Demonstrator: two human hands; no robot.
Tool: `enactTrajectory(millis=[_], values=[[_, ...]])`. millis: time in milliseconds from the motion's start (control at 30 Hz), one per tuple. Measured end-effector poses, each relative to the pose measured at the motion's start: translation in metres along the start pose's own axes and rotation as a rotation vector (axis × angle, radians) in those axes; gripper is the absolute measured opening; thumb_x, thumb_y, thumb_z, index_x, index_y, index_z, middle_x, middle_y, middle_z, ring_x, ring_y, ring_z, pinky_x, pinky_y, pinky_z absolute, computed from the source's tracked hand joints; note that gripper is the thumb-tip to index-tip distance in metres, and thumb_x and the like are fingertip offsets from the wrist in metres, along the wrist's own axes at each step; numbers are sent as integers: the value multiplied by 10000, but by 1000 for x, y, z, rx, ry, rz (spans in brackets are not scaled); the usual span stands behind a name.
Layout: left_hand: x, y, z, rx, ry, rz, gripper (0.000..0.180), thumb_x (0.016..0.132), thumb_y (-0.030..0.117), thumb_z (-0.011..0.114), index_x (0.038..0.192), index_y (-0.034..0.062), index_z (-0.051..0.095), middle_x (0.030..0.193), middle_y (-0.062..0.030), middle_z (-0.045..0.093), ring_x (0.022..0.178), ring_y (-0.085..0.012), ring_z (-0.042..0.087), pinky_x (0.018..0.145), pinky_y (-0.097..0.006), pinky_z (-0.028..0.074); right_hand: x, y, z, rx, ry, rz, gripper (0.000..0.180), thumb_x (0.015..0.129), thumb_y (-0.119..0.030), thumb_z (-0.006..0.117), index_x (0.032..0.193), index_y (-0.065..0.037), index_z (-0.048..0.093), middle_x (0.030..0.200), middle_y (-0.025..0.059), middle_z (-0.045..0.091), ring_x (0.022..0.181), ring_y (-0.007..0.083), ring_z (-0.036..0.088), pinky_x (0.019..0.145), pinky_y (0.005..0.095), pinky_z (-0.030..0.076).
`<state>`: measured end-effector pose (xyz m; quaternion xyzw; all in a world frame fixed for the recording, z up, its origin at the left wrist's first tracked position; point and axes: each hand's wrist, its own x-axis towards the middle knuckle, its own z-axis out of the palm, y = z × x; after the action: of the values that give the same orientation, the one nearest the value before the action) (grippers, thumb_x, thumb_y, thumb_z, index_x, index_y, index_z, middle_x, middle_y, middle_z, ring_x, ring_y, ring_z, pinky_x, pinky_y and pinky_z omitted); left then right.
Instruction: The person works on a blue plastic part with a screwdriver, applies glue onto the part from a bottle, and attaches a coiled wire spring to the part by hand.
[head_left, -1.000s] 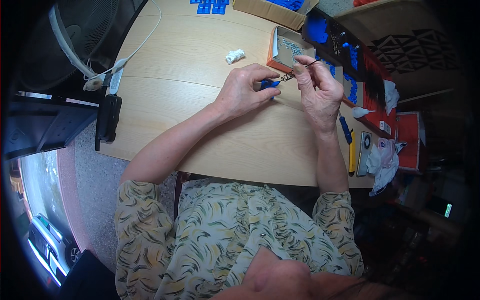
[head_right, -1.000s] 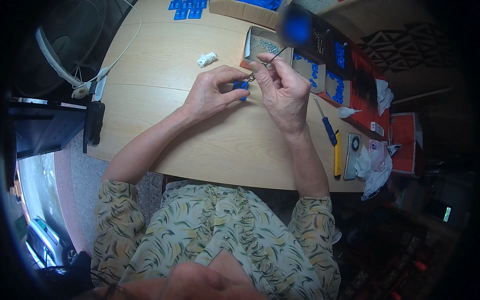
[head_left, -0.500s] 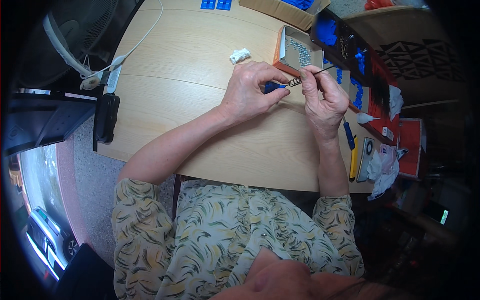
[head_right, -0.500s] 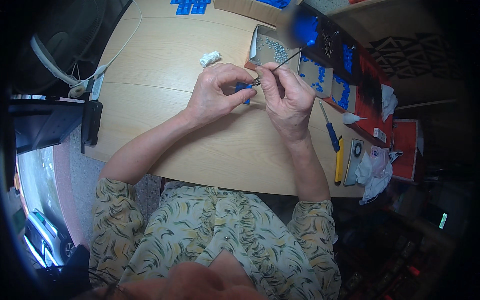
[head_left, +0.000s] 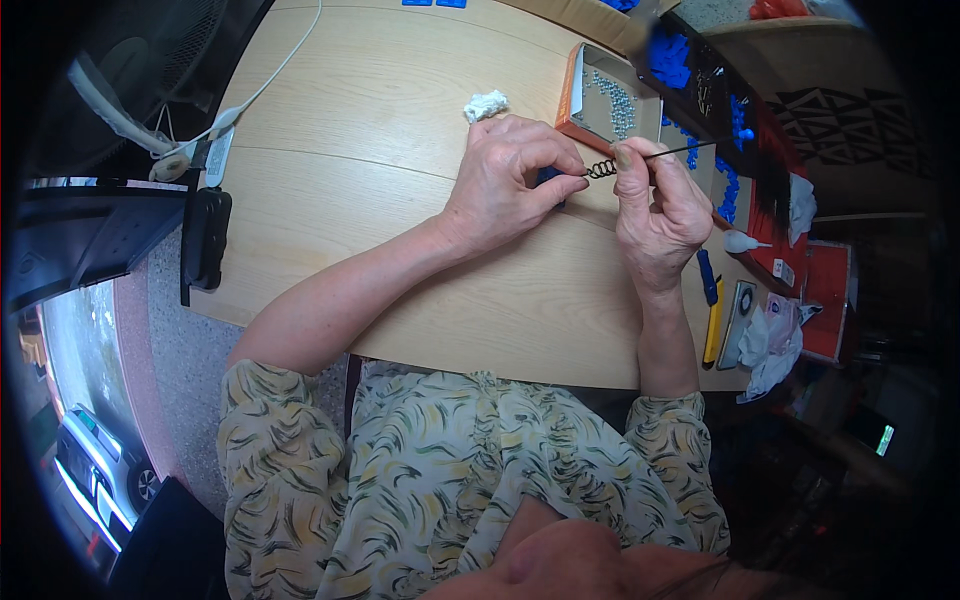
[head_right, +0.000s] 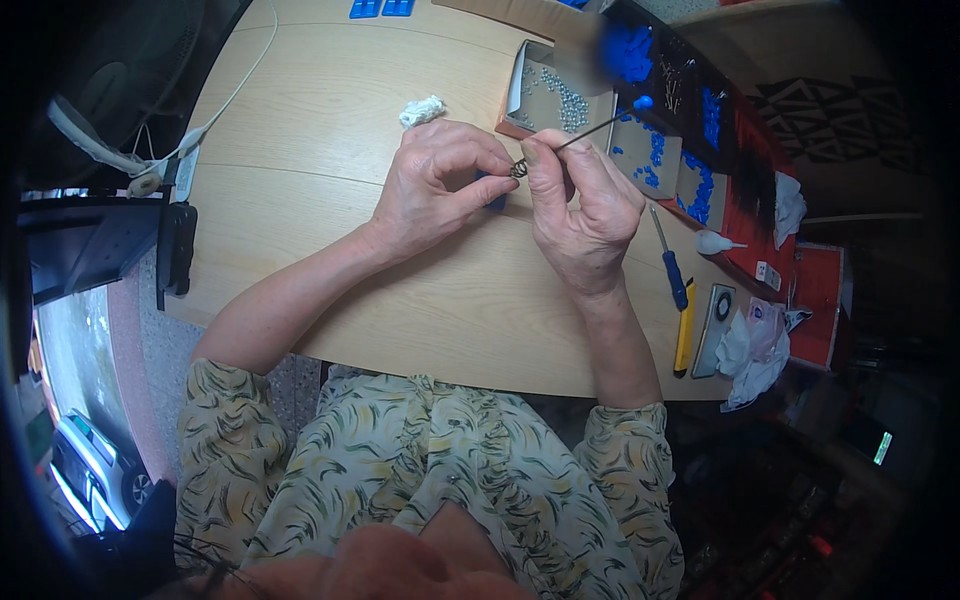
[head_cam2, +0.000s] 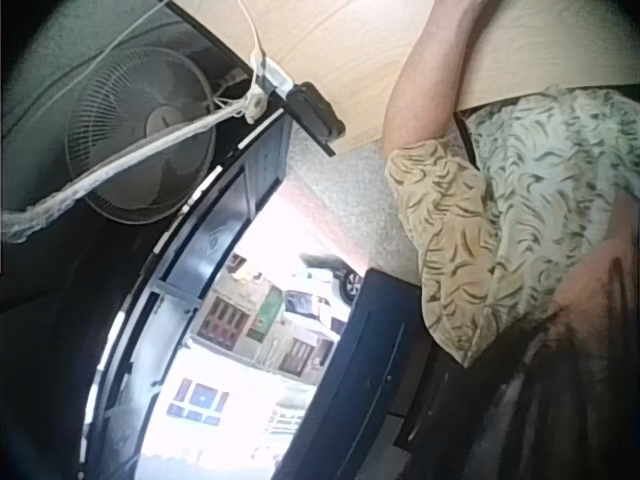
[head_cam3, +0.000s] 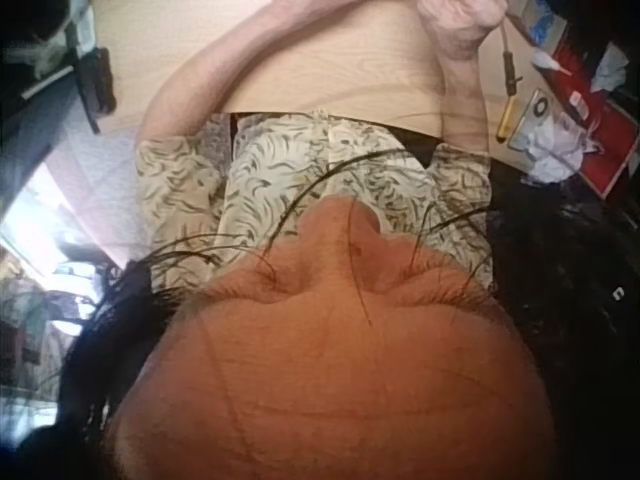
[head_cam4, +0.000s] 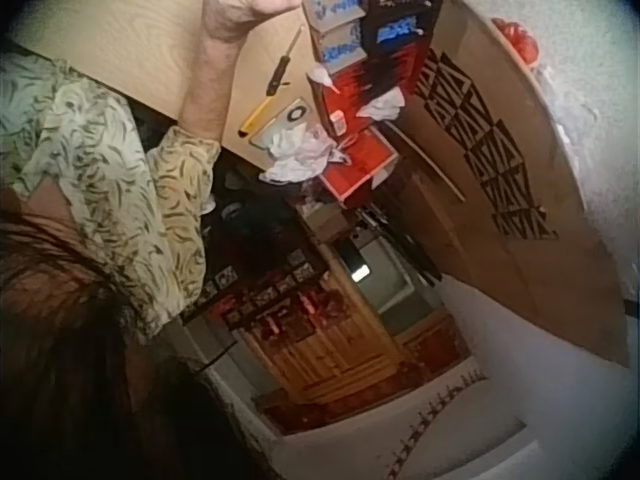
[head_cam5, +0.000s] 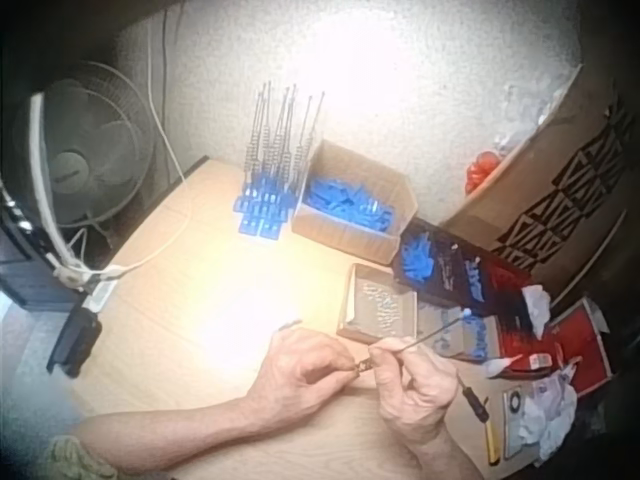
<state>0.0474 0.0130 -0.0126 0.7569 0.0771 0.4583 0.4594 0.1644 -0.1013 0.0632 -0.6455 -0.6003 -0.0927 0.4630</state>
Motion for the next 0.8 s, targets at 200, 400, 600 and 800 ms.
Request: enactTrajectory(millis=[200, 400, 600, 800], values=[[2, -1, -1, -6, 15, 65, 107, 770, 108, 817, 785, 75, 717, 850, -8, 733, 807, -192, 664, 790, -360, 466, 4, -3, 6, 81, 26, -52, 63, 915, 2, 709, 960, 46, 704, 748, 57, 662, 603, 78, 588, 514, 234, 451], [3, -2, -3, -15, -44, 42, 108, 778, 117, 816, 801, 66, 724, 877, -25, 738, 865, -194, 677, 829, -362, 476, 8, -3, 4, 27, 37, -116, 22, 888, 24, 701, 899, 37, 686, 731, 87, 656, 563, 132, 602, 499, 263, 462], [0, -4, -4, -6, -52, 21, 101, 793, 102, 815, 826, 63, 727, 890, -31, 734, 899, -190, 679, 844, -359, 472, 4, 0, 5, 91, 38, -74, 41, 876, 14, 708, 873, 35, 673, 711, 100, 642, 569, 183, 621, 506, 299, 481], [3, -2, -4, 37, -77, 50, 121, 783, 95, 823, 830, 58, 718, 879, -38, 725, 879, -191, 674, 822, -361, 465, 6, 2, 5, 106, 50, -116, 72, 864, 17, 717, 844, 38, 652, 684, 111, 610, 554, 226, 613, 499, 333, 477]])
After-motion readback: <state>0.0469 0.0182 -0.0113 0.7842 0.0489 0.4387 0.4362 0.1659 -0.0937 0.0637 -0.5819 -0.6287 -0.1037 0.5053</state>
